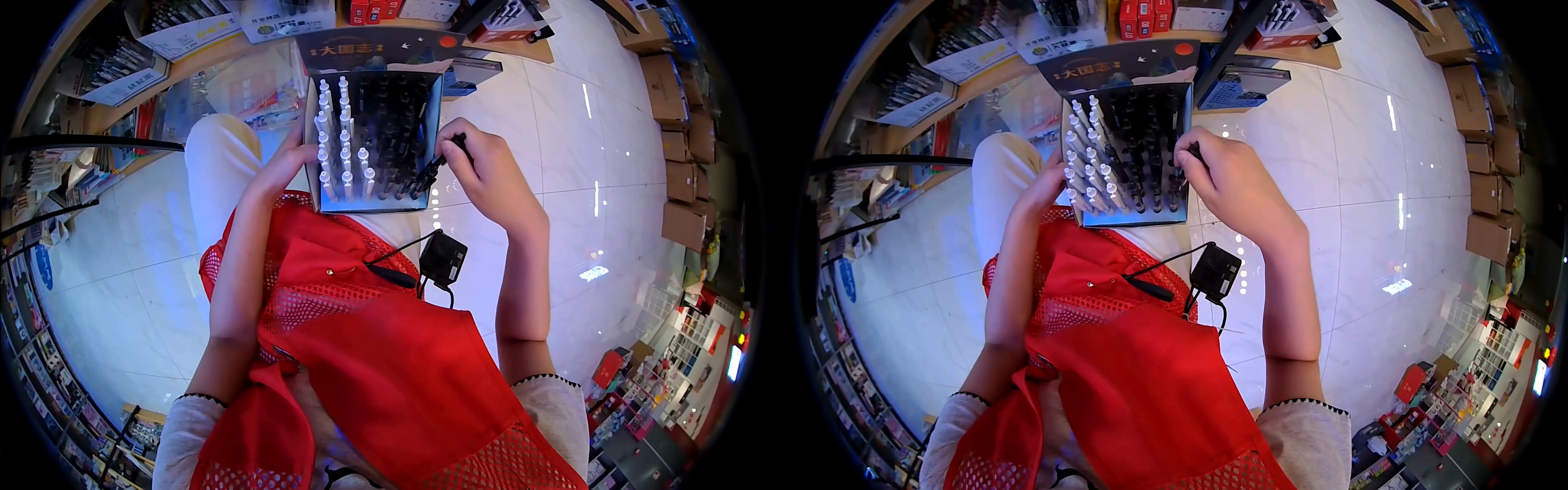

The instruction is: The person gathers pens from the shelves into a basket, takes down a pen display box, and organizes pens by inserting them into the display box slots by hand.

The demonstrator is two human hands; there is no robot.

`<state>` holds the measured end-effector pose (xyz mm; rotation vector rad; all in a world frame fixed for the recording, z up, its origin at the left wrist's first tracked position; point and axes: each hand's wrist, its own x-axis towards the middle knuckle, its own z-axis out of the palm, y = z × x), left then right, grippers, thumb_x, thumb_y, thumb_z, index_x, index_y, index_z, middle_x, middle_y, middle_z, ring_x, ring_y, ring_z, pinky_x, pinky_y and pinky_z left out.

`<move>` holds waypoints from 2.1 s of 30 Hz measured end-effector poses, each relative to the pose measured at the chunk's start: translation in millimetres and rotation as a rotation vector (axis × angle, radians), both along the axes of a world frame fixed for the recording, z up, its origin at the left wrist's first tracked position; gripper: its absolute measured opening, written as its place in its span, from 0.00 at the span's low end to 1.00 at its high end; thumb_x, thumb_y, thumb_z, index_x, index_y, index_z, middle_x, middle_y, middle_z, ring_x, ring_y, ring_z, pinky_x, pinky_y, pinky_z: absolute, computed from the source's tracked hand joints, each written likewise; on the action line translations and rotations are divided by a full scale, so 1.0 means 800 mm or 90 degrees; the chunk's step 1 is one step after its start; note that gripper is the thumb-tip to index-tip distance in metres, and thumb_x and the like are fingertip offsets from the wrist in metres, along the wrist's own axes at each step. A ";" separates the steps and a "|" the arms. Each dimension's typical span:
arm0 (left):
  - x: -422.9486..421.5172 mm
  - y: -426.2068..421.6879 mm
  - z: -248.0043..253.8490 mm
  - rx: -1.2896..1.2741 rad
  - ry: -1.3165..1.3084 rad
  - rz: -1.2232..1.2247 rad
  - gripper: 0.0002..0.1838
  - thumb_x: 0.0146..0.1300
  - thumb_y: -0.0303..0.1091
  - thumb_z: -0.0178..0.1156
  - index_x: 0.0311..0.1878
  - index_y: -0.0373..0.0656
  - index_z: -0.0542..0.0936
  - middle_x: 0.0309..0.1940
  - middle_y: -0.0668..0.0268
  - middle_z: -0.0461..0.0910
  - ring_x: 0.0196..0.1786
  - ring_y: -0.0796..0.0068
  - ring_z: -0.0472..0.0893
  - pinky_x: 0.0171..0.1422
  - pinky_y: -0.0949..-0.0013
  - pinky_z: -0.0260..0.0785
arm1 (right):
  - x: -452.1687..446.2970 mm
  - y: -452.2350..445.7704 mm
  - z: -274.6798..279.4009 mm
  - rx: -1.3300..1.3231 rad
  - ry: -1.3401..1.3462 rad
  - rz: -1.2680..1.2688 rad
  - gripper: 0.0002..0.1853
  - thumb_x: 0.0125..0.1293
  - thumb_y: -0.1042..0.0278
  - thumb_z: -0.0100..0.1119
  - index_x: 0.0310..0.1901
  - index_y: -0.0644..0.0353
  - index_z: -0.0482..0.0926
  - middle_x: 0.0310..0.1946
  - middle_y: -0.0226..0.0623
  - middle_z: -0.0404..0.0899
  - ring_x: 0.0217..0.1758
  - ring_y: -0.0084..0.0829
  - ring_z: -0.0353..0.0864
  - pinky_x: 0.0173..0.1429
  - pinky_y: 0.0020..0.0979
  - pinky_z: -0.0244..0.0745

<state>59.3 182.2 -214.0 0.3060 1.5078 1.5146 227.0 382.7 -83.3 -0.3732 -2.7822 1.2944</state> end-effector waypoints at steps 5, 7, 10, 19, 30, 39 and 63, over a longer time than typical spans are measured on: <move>0.006 0.004 0.021 -0.008 0.019 -0.004 0.47 0.44 0.29 0.53 0.72 0.41 0.48 0.63 0.59 0.64 0.63 0.69 0.64 0.65 0.72 0.54 | -0.006 -0.001 -0.011 0.009 0.024 -0.026 0.07 0.64 0.71 0.49 0.36 0.66 0.71 0.22 0.48 0.75 0.26 0.46 0.75 0.33 0.38 0.68; 0.006 0.004 0.020 -0.010 0.016 -0.001 0.47 0.44 0.29 0.53 0.72 0.41 0.48 0.63 0.59 0.64 0.63 0.69 0.64 0.65 0.72 0.54 | -0.007 -0.003 -0.010 0.015 0.002 -0.024 0.07 0.64 0.71 0.49 0.36 0.66 0.71 0.23 0.49 0.75 0.27 0.47 0.75 0.34 0.39 0.68; 0.004 0.002 0.018 0.003 0.026 -0.011 0.47 0.43 0.29 0.53 0.72 0.41 0.48 0.62 0.59 0.64 0.63 0.69 0.64 0.65 0.72 0.54 | -0.009 -0.005 -0.005 0.022 -0.049 0.001 0.07 0.64 0.70 0.48 0.37 0.66 0.72 0.24 0.49 0.76 0.29 0.48 0.75 0.36 0.40 0.68; -0.002 0.001 0.010 -0.007 0.036 -0.041 0.47 0.44 0.29 0.53 0.72 0.42 0.48 0.65 0.57 0.61 0.66 0.67 0.61 0.68 0.71 0.49 | -0.003 -0.007 -0.022 0.003 -0.104 0.044 0.09 0.64 0.68 0.51 0.38 0.66 0.72 0.28 0.52 0.77 0.34 0.50 0.76 0.39 0.41 0.69; 0.001 0.004 0.014 0.018 0.089 -0.028 0.48 0.43 0.28 0.54 0.71 0.41 0.47 0.67 0.55 0.57 0.68 0.65 0.58 0.69 0.70 0.49 | 0.006 0.021 -0.017 0.127 -0.025 0.023 0.09 0.59 0.80 0.54 0.41 0.62 0.77 0.30 0.36 0.74 0.29 0.34 0.75 0.37 0.30 0.72; 0.003 0.005 0.023 0.012 0.056 -0.023 0.48 0.42 0.28 0.55 0.71 0.40 0.48 0.67 0.54 0.56 0.68 0.66 0.57 0.68 0.70 0.52 | -0.019 0.012 -0.032 0.563 -0.100 0.201 0.11 0.46 0.72 0.56 0.35 0.57 0.79 0.23 0.34 0.76 0.28 0.36 0.79 0.29 0.36 0.73; 0.001 0.000 0.014 0.065 0.076 -0.058 0.46 0.43 0.26 0.54 0.70 0.38 0.49 0.62 0.55 0.61 0.64 0.66 0.62 0.65 0.72 0.54 | -0.005 -0.018 -0.062 0.450 -0.139 -0.085 0.19 0.44 0.79 0.57 0.42 0.60 0.70 0.25 0.45 0.78 0.27 0.48 0.79 0.29 0.42 0.73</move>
